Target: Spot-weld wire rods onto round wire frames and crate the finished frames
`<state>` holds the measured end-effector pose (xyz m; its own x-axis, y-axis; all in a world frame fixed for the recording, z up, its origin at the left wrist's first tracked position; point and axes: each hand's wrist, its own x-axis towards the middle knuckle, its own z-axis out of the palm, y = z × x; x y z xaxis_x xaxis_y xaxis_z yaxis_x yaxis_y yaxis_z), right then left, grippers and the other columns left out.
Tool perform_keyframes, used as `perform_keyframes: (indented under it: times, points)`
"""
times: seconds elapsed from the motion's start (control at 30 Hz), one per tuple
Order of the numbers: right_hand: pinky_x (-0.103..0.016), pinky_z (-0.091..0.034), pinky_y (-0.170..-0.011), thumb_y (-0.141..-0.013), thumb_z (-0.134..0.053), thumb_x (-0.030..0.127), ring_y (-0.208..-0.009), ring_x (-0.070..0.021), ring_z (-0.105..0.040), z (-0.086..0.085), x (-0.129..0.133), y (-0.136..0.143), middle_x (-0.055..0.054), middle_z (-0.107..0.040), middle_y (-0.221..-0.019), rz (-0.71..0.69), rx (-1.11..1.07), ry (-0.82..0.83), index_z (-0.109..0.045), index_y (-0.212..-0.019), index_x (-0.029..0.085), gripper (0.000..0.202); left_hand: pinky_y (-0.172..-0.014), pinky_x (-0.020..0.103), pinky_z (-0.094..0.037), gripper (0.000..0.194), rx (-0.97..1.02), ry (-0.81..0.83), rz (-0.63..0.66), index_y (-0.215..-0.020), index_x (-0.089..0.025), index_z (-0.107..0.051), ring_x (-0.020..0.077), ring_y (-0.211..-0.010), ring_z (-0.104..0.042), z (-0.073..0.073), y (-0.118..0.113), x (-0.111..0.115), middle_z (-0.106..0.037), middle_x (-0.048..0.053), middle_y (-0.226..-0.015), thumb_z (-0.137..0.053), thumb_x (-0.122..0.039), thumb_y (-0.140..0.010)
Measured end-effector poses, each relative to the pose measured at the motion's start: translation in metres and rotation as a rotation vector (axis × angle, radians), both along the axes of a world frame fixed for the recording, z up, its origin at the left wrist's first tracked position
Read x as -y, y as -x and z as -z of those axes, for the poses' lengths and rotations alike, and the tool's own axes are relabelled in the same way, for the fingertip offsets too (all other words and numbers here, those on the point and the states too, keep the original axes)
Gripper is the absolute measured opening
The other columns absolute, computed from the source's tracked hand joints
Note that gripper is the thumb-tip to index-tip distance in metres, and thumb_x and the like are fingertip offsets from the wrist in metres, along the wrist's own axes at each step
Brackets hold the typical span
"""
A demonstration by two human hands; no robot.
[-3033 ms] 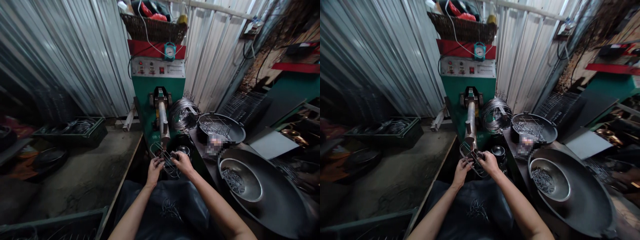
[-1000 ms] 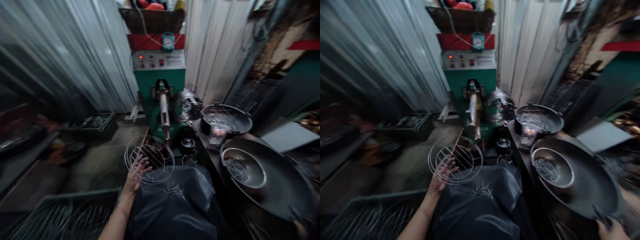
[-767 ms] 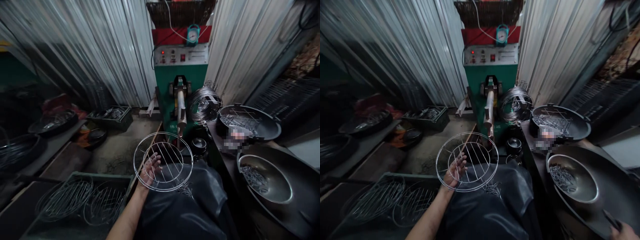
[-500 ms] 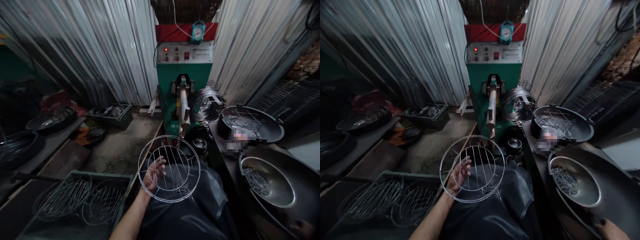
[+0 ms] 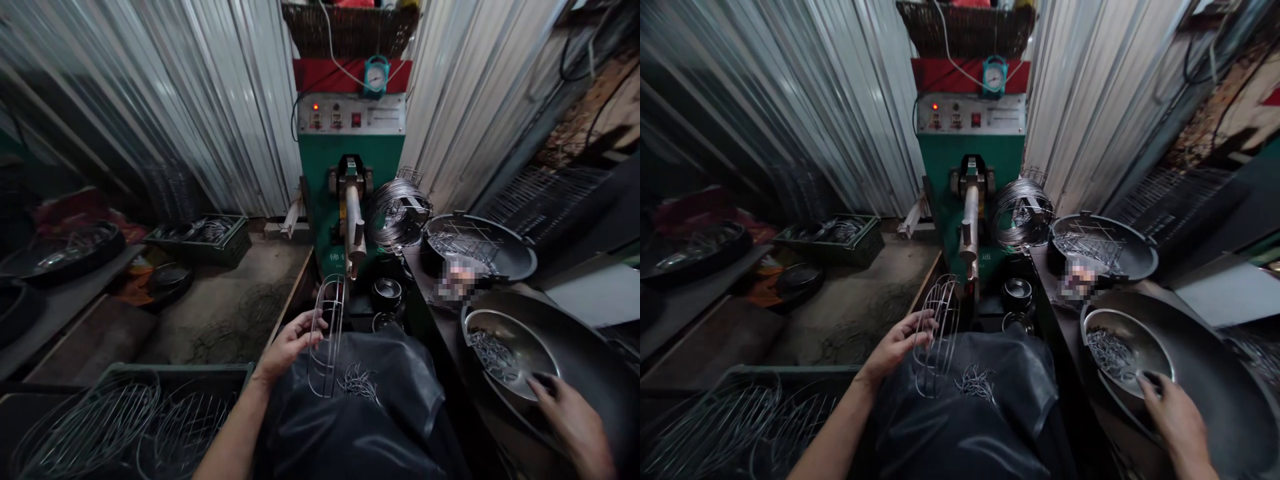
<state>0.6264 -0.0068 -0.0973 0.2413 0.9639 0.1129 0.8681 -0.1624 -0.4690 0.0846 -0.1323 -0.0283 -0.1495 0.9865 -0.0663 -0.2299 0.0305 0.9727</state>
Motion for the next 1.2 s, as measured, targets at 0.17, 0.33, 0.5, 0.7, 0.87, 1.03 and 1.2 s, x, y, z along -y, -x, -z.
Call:
perform_keyframes:
  times: [0.17, 0.33, 0.5, 0.7, 0.87, 1.03, 1.2]
  points:
    - [-0.039, -0.043, -0.077, -0.067, -0.052, 0.057, -0.088, -0.0273, -0.058, -0.067, 0.030, 0.131, -0.011, -0.065, -0.092, -0.256, -0.314, -0.003, -0.063, -0.089, 0.020, 0.044, -0.066, 0.027, -0.044, 0.045, -0.255, 0.055, 0.140, -0.108, -0.016, -0.058, 0.0176, -0.079, -0.056, -0.036, -0.011, -0.012, -0.062, 0.007, -0.089, -0.067, -0.021, -0.064]
    - [-0.027, -0.042, -0.067, -0.072, -0.059, 0.042, -0.074, -0.0164, -0.055, -0.073, 0.073, 0.237, -0.003, -0.063, -0.081, -0.581, -0.830, 0.366, -0.065, -0.089, 0.019, 0.030, -0.065, 0.027, -0.043, 0.049, -0.551, 0.108, 0.200, -0.113, -0.015, -0.051, 0.0135, -0.070, -0.052, -0.038, -0.031, -0.018, -0.059, 0.003, -0.082, -0.062, -0.025, -0.066]
    - [-0.021, -0.033, -0.051, -0.067, -0.068, 0.040, -0.052, -0.0077, -0.041, -0.047, 0.106, 0.283, 0.003, -0.052, -0.060, -0.529, -1.286, 0.606, -0.064, -0.085, 0.017, 0.029, -0.064, 0.027, -0.043, 0.048, -0.551, 0.150, 0.265, -0.112, -0.014, -0.053, 0.0159, -0.074, -0.055, -0.022, -0.035, -0.006, -0.061, 0.005, -0.084, -0.061, -0.026, -0.066]
    - [-0.019, -0.027, -0.048, -0.062, -0.074, 0.036, -0.049, -0.0055, -0.036, -0.034, 0.112, 0.286, 0.005, -0.047, -0.057, -0.384, -1.532, 0.688, -0.061, -0.079, 0.016, 0.029, -0.059, 0.025, -0.041, 0.052, -0.466, 0.256, 0.315, -0.113, -0.012, -0.054, 0.0154, -0.072, -0.054, -0.009, -0.031, -0.007, -0.060, 0.005, -0.084, -0.062, -0.024, -0.063]
    - [-0.019, -0.025, -0.047, -0.060, -0.074, 0.033, -0.048, -0.0053, -0.035, -0.037, 0.115, 0.294, 0.005, -0.046, -0.054, -0.342, -1.489, 0.679, -0.058, -0.071, 0.015, 0.026, -0.067, 0.027, -0.042, 0.053, -0.471, 0.243, 0.342, -0.114, -0.010, -0.054, 0.0170, -0.076, -0.055, -0.004, -0.028, -0.011, -0.061, 0.006, -0.085, -0.062, -0.022, -0.062]
    - [-0.021, -0.029, -0.051, -0.068, -0.066, 0.035, -0.052, -0.0075, -0.037, -0.041, 0.120, 0.307, 0.003, -0.049, -0.060, -0.388, -1.384, 0.574, -0.060, -0.076, 0.015, 0.022, -0.071, 0.030, -0.043, 0.055, -0.457, 0.260, 0.294, -0.115, -0.011, -0.054, 0.0184, -0.079, -0.057, -0.008, -0.023, -0.008, -0.063, 0.006, -0.084, -0.063, -0.021, -0.062]
    - [-0.022, -0.034, -0.057, -0.076, -0.059, 0.038, -0.061, -0.0103, -0.040, -0.049, 0.120, 0.324, 0.003, -0.047, -0.065, -0.527, -1.276, 0.460, -0.057, -0.079, 0.018, 0.020, -0.083, 0.031, -0.042, 0.045, -0.400, 0.244, -0.112, -0.107, -0.016, -0.057, 0.0191, -0.093, -0.056, -0.023, -0.011, 0.024, -0.061, 0.008, -0.102, -0.065, -0.033, -0.065]
